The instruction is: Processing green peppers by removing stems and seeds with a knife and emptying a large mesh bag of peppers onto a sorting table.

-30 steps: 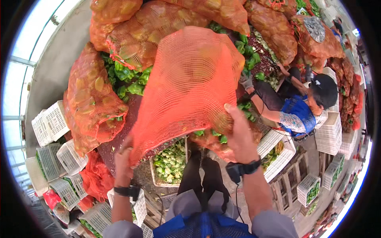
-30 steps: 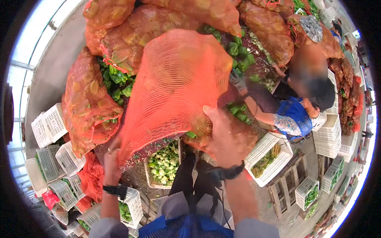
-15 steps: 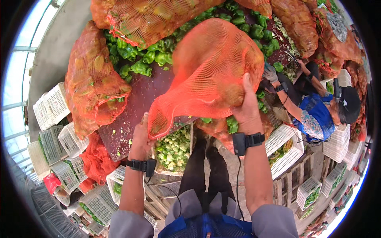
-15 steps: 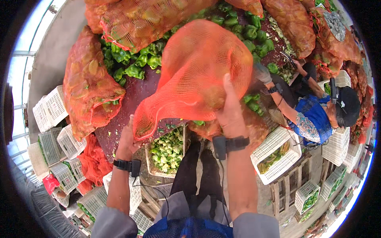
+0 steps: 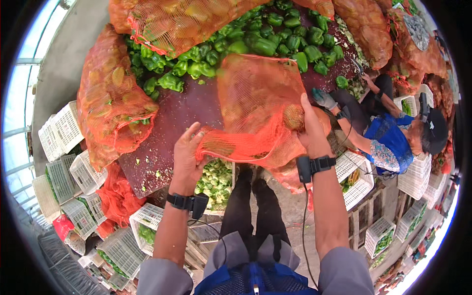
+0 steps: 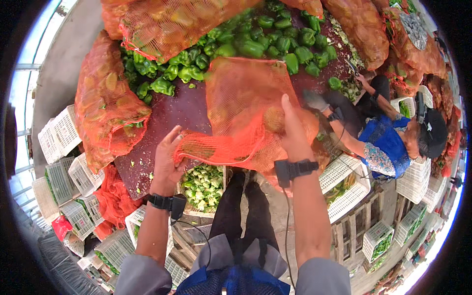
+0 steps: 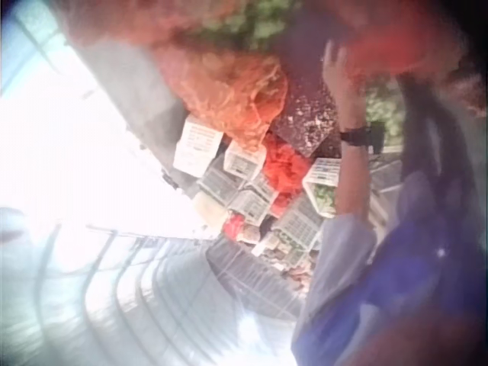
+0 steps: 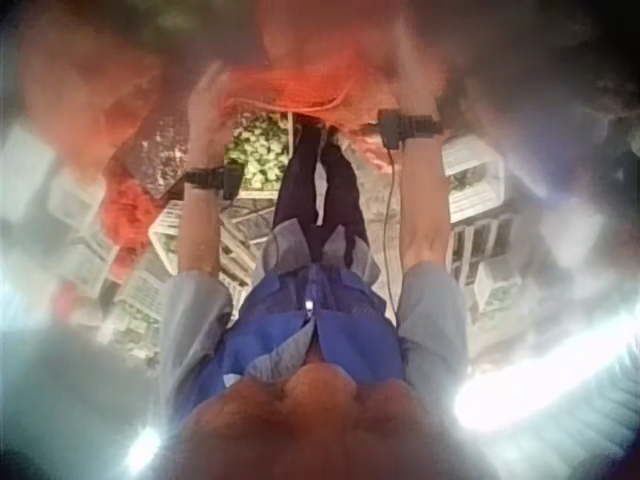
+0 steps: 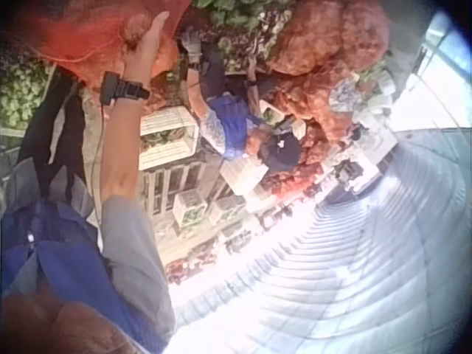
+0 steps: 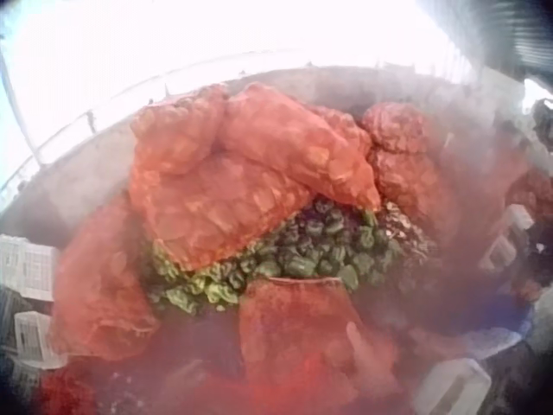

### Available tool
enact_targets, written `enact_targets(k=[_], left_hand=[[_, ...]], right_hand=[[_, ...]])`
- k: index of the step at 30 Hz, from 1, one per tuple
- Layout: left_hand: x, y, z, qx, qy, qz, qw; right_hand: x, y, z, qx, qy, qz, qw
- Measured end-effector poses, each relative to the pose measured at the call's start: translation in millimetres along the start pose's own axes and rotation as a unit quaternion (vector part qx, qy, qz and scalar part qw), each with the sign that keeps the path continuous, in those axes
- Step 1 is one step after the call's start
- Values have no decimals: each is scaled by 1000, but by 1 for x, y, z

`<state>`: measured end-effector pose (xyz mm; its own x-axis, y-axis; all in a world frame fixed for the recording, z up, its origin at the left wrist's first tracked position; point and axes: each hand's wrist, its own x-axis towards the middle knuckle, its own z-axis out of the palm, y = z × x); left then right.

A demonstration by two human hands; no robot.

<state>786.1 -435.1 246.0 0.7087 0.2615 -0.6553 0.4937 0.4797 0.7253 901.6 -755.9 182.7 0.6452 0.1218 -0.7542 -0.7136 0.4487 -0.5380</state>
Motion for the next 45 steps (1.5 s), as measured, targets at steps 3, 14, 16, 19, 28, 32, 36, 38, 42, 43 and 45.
enact_targets(k=[3, 14, 16, 19, 28, 32, 36, 38, 42, 43, 45], left_hand=[[6, -26, -7, -50, 25, -49, 997], [-69, -82, 37, 52, -4, -102, 993], [-82, -88, 30, 26, -4, -91, 995], [-103, -95, 38, 85, 33, -92, 992], [-125, -102, 47, -16, 36, -72, 997], [-137, -116, 61, 107, 51, -112, 987], [-170, -177, 47, 398, -80, -28, 913], [-183, -181, 80, 497, -179, 73, 846], [-198, -222, 71, 512, -250, 20, 822], [-199, -223, 69, 511, -252, 25, 821], [-197, -222, 64, 517, -271, 2, 812]], right_hand=[[-30, 14, -23, 2, -2, -16, 1000], [-84, 167, -209, -262, 129, 116, 949], [-91, 195, -225, -373, 161, 138, 903], [-109, 216, -222, -297, 185, 95, 932], [-181, 192, -195, 195, 151, -28, 969], [-188, 235, -170, -124, 176, 229, 949], [-184, 233, -144, 108, -9, 187, 976], [-175, 228, -108, 121, 14, 191, 974], [-168, 224, -107, 192, -3, 155, 969], [-165, 227, -108, 187, 15, 167, 968], [-161, 238, -110, 173, 62, 195, 963]])
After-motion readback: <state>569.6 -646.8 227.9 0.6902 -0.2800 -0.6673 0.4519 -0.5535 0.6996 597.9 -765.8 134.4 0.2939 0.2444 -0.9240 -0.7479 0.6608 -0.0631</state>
